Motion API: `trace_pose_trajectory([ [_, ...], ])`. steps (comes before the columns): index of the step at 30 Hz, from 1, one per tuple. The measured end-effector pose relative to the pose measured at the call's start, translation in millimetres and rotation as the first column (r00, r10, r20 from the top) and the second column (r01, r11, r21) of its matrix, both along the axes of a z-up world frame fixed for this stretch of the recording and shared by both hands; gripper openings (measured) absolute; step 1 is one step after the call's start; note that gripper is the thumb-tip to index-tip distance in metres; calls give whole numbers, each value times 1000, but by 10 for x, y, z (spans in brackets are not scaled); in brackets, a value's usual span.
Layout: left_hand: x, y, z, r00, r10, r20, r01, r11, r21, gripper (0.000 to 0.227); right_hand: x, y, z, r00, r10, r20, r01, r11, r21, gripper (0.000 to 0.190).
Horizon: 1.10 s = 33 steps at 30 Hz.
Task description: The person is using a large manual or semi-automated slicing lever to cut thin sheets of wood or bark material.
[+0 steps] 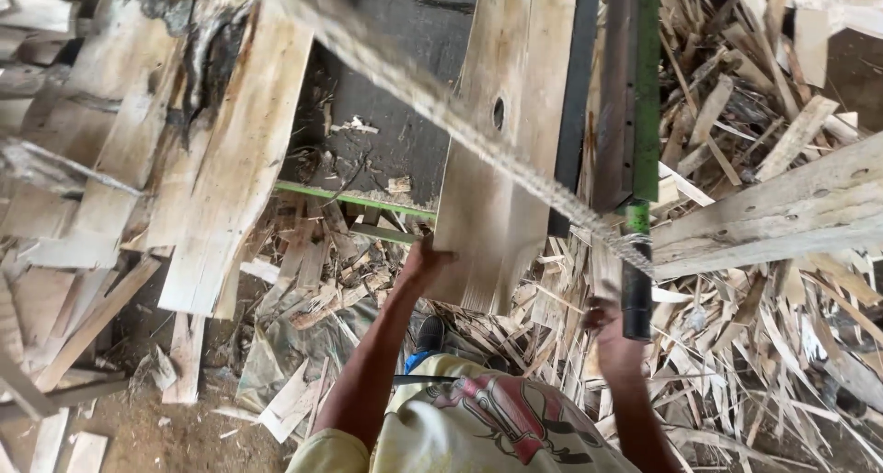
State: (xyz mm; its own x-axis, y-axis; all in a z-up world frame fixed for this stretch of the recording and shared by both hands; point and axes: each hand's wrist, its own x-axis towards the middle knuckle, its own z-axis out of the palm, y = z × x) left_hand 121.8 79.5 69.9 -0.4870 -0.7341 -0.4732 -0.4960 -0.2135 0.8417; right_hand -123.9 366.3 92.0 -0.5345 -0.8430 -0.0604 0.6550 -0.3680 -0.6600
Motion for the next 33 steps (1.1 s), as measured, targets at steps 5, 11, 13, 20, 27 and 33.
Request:
trace_pose_trajectory([
  [5, 38, 348, -341, 963, 187, -193, -163, 978, 130, 89, 826, -306, -155, 827, 555, 94, -415, 489, 767, 60],
  [11, 397, 686, 223, 970, 218, -112, -225, 972, -60, 54, 851, -325, -1131, 823, 545, 160, -536, 652, 536, 31],
  [13, 536, 758, 67, 868, 333, -368, -356, 934, 5, 54, 974, -495, -791, 826, 546, 139, -521, 648, 555, 31],
  [20, 1245, 735, 411, 609, 560, -562, -636, 768, 76, 33, 1293, -1368, -480, 739, 673, -31, -564, 644, 517, 35],
  [27, 2563, -220, 1034, 380, 663, -645, -817, 567, 101, 34, 2650, -3345, 723, 469, 841, -270, -584, 525, 619, 50],
  [33, 4544, -1956, 1911, 226, 679, -698, -972, 203, -117, 79, 4868, -5268, 2033, 440, 778, -449, -600, 627, 497, 66],
])
